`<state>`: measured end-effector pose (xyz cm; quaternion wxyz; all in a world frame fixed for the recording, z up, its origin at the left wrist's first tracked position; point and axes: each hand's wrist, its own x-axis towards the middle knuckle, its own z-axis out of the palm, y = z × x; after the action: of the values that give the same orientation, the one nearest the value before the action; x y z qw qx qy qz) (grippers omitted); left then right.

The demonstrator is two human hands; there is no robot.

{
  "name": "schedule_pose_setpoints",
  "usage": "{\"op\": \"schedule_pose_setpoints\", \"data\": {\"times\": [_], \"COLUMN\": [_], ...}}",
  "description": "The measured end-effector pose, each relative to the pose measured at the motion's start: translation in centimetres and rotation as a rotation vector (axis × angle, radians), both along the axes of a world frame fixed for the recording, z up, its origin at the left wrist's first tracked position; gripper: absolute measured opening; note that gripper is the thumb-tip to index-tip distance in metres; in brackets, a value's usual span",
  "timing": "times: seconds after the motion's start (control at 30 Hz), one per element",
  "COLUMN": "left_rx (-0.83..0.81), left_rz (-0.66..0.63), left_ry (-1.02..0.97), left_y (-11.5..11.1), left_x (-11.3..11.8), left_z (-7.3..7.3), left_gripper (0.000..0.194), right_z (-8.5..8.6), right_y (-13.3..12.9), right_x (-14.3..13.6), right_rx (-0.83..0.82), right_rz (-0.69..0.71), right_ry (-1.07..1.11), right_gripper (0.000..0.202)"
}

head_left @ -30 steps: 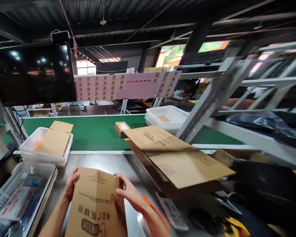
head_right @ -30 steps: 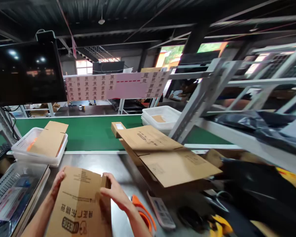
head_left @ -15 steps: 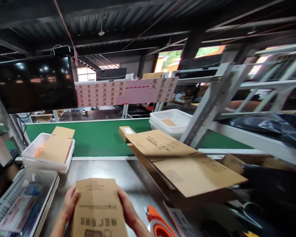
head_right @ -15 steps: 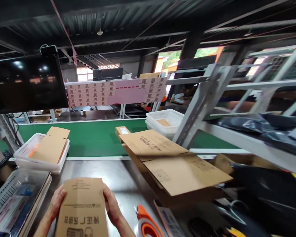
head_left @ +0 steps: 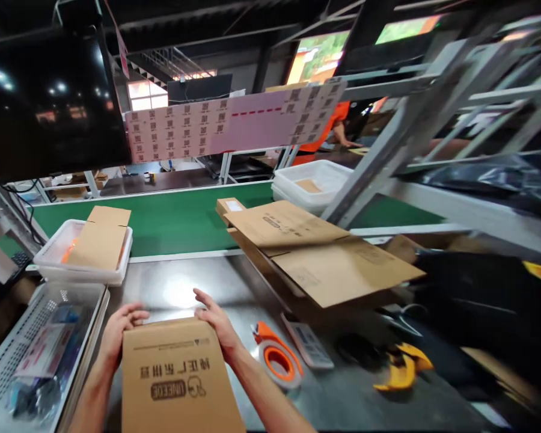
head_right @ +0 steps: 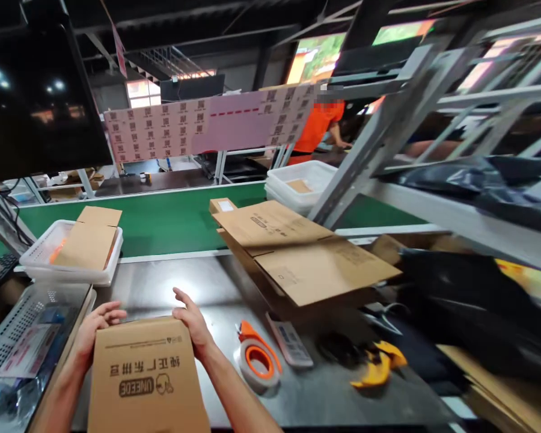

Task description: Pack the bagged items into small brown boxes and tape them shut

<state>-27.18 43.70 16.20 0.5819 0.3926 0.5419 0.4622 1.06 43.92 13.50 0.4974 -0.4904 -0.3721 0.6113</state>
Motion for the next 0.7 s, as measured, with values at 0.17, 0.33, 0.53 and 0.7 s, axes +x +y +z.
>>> {"op": "schedule_pose_setpoints", "data": {"times": [0.17,0.33,0.53,0.7], "left_rx": [-0.068,0.318,0.459,0.453], "left_rz": [-0.037,-0.118,-0.286,-0.45], "left_ry": [0.089,0.256,0.35,0.603], "left_y": [-1.4,1.5,-1.1,-5.0], "left_x": [-0.2,0.5,-0.9,-2.8], "left_z": [2.1,-0.1,-10.4,-13.6], "left_gripper": [0.06,0.064,0.054,0.054], "right_z": [1.5,-0.9,-13.0,-16.2], "right_y": [-1.1,0.5,-3.3,-7.2], "right_x": [1.2,2.8,3.0,5.0], "right_rx": [0.157,0.534,0.966,0.871], "right_rz": [0.16,0.11,0.15,0.243], "right_ry": [-0.211,-0.472,-0.76,-0.81], "right_gripper": [0.05,0.052,0.082,0.083]}}
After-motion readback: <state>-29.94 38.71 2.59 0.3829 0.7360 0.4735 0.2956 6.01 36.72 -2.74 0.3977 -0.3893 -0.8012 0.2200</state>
